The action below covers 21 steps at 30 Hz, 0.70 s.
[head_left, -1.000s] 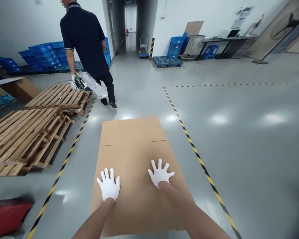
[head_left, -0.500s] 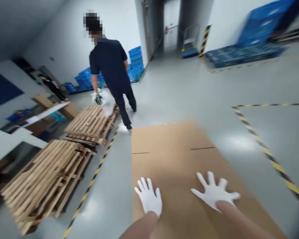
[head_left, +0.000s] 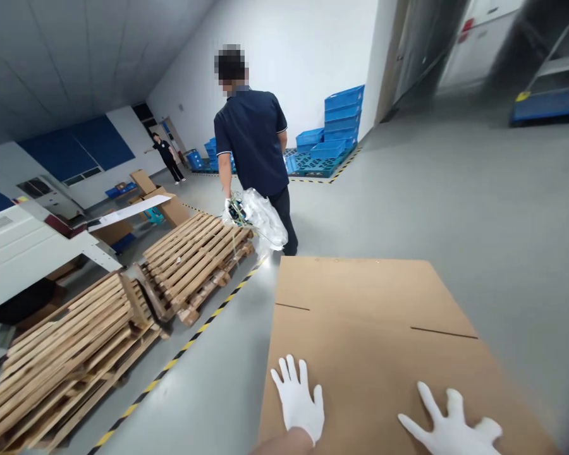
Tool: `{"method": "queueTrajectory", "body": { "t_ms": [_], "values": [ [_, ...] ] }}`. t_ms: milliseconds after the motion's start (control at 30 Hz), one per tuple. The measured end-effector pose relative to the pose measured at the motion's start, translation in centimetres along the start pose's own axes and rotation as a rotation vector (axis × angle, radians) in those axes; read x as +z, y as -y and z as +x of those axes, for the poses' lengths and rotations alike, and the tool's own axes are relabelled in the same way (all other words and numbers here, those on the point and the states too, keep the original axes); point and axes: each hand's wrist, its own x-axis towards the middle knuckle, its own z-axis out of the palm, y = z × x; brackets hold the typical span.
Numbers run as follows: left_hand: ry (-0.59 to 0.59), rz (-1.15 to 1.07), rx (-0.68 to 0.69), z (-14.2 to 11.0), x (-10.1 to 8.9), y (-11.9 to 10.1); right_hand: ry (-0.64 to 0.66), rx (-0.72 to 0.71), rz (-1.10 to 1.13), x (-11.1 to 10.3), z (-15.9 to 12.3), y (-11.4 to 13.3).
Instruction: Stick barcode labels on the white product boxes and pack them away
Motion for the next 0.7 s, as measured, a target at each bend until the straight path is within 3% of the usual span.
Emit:
{"method": "queueTrajectory", "body": {
  "t_ms": [100,200,400,700],
  "values": [
    [0.004,0.020,-0.052,6.6,-0.7,-4.0,0.107,0.150,-0.183,-3.3,8.0,1.6],
    [-0.018,0.043,-0.091,12.4,-1.4,-7.0,0.220,0.170,-0.315,-6.6,15.1,3.6],
    [-0.102,0.195,-0.148,23.4,-3.1,-11.5,0.287,0.086,-0.420,-11.9,28.3,7.1],
    [-0.078,0.390,-0.293,40.0,-6.9,-19.4,0.347,-0.143,-0.422,-16.9,50.5,11.0]
  ]
}}
